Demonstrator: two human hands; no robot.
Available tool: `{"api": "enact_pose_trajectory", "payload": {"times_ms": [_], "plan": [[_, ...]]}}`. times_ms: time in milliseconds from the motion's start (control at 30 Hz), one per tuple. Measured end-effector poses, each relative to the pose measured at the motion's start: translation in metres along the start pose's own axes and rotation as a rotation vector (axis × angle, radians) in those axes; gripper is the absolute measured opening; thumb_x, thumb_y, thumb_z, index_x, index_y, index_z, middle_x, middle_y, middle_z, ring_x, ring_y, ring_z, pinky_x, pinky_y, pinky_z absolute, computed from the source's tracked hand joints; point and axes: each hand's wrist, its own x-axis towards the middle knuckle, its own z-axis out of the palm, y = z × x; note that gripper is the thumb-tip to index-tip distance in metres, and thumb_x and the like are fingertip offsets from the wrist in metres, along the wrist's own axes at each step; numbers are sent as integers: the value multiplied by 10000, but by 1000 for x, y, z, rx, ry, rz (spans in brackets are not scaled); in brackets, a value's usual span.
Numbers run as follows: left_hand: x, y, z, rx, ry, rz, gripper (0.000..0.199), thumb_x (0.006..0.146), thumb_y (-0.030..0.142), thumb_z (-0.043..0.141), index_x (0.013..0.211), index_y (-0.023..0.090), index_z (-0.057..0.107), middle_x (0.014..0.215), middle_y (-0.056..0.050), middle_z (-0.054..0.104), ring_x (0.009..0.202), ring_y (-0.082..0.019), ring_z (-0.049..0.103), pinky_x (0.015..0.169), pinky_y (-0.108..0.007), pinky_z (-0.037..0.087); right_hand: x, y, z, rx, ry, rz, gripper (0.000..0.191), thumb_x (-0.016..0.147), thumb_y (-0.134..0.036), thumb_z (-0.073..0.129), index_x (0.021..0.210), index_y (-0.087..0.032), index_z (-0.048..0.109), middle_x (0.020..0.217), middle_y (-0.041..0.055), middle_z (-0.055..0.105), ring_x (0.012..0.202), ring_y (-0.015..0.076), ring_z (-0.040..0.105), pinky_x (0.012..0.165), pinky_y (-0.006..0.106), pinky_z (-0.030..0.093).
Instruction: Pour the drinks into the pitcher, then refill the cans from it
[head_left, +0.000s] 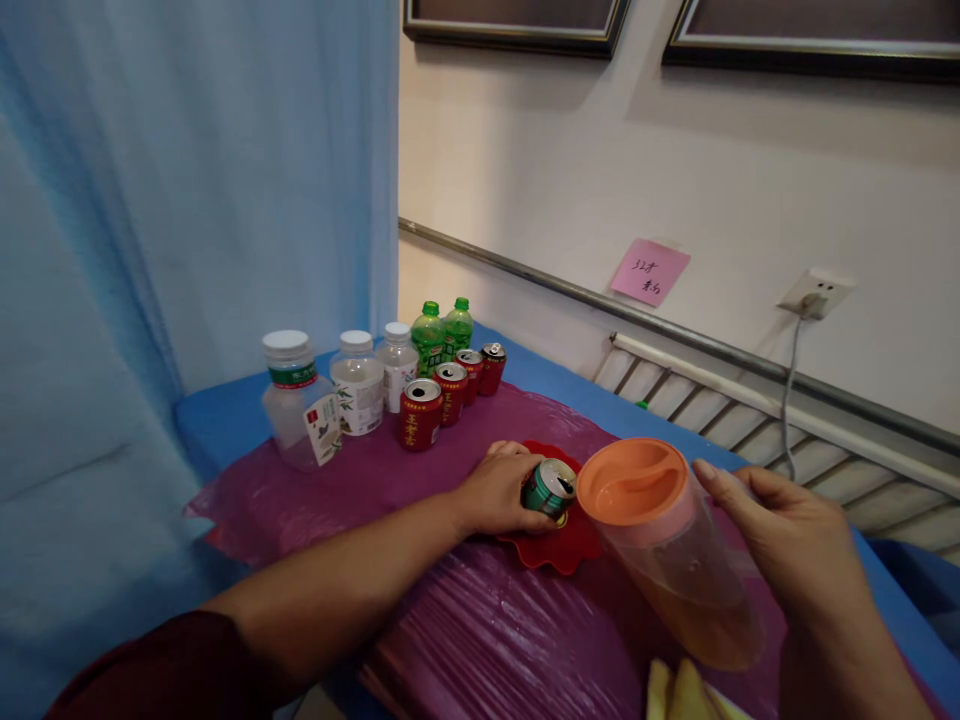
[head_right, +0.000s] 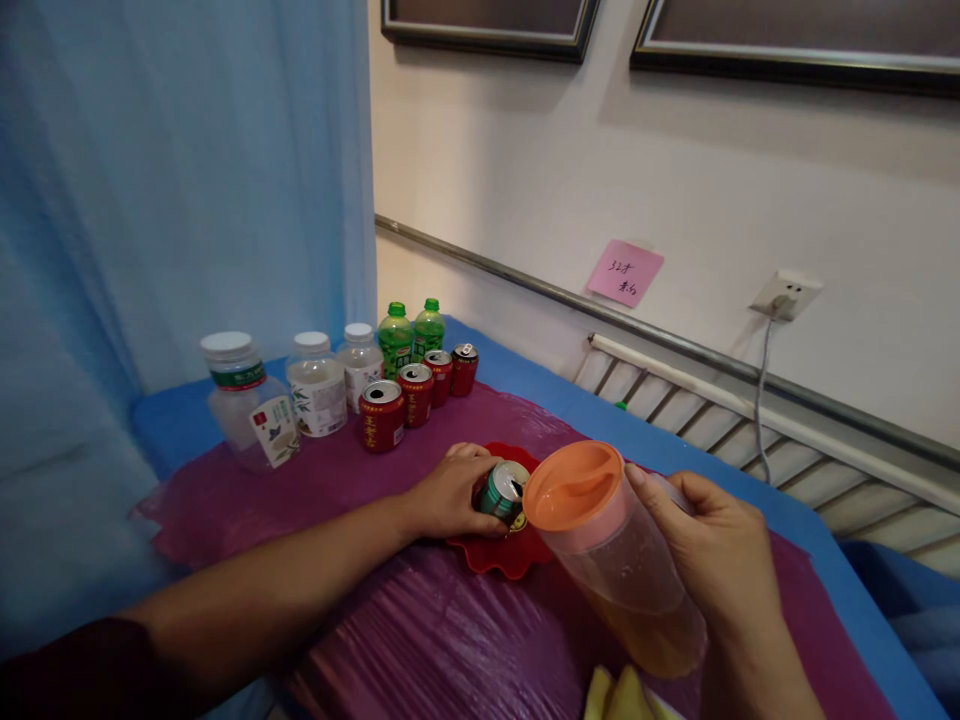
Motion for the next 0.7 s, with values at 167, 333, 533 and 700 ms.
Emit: {"api": "enact_pose_trajectory", "payload": {"times_ms": [167,333,533,700], "plan": [[0,1,0,4,0,-3,652,645,608,828,1179,262,684,1092,-56,694,1061,-307,587,972,-417,395,0,0,1,-6,0,7,547,605,-695,777,552,-205,540,554,-34,427,556,118,392,451,235,303],[0,1,0,4,3,-5,661,642,613,830,1180,259,684,1094,-52,695,1069,-306,587,979,-416,395,0,0,1,-10,-10,6,544,612,-693,770,554,-207,534,550,-36,422,561,118,394,451,233,302],[0,0,1,2,7,-3,656,635,598,841,1178,265,685,1095,-50,699,1067,-305,585,971,-411,396,-1,-1,1,-27,-8,3,568,611,-703,761,540,-210,488,544,-34,408,552,116,381,449,233,305],[-1,0,1,1,6,5,640,653,609,822,1181,275,682,1092,-44,704,1063,-301,588,964,-410,398,-2,-5,2,-10,-9,8,573,613,-699,760,534,-216,464,533,-34,396,535,116,374,431,237,289]]}}
